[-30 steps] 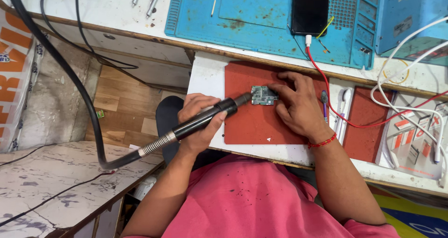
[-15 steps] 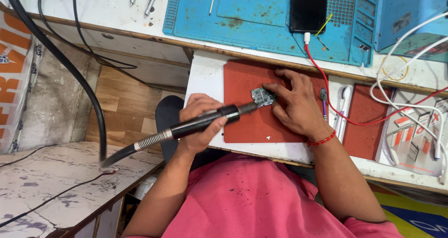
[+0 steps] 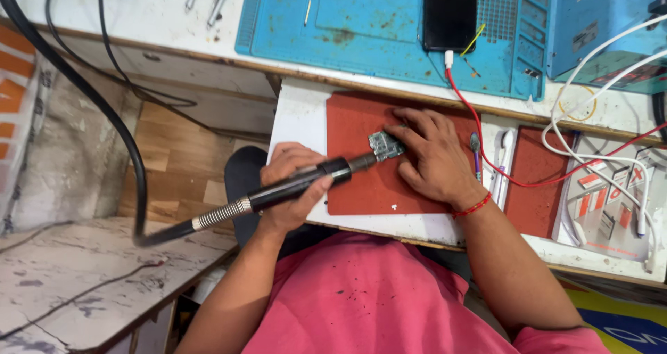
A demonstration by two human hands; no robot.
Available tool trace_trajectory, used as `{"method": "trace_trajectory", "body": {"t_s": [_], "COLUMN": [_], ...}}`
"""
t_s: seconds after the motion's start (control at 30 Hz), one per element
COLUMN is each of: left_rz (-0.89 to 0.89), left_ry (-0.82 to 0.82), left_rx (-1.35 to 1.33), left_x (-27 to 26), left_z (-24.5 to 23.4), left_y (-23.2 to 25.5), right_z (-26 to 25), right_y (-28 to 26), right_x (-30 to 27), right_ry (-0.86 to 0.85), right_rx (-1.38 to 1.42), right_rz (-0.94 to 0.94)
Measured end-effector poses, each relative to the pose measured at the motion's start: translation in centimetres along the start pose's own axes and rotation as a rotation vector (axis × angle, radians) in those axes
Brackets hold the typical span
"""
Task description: The person uses a hot air gun to apply heat to a small circuit board placed on a red mat. They hold the board steady with their right hand while directing the hot air with their left hand, focusing on specific components.
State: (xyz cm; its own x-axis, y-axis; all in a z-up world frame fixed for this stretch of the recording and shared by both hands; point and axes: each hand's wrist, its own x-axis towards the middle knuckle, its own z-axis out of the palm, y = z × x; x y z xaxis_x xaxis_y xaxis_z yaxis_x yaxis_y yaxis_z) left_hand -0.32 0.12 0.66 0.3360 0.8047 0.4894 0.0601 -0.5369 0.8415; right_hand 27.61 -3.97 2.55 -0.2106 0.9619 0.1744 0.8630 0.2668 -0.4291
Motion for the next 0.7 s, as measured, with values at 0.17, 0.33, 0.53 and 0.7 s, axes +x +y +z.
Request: {"method": "trace_trajectory", "body": {"t_s": [0.17, 0.33, 0.53, 0.7], "left_rz": [-0.003, -0.063, -0.081, -0.047], "left_ry": [0.033, 0.053, 0.077, 0.002], "left_rx": [0.017, 0.019, 0.04, 0.005], "left_x": [0.1, -0.3, -1.1, -0.7], "left_z": [0.0, -0.1, 0.3, 0.6], "left_y": [-0.4, -0.3, -0.7, -0.6], "right_z": [0.2, 0.4, 0.6, 0.1], "right_y": [0.6, 1.4, 2.1, 2.5], "right_x": [1.1, 2.0, 1.6, 1.7], "right_ry": [-0.049, -0.083, -0.096, -0.105], "right_rx": [0.037, 0.101, 0.107, 0.18], "right_rz": [-0.138, -0.232, -0.208, -0.231]}}
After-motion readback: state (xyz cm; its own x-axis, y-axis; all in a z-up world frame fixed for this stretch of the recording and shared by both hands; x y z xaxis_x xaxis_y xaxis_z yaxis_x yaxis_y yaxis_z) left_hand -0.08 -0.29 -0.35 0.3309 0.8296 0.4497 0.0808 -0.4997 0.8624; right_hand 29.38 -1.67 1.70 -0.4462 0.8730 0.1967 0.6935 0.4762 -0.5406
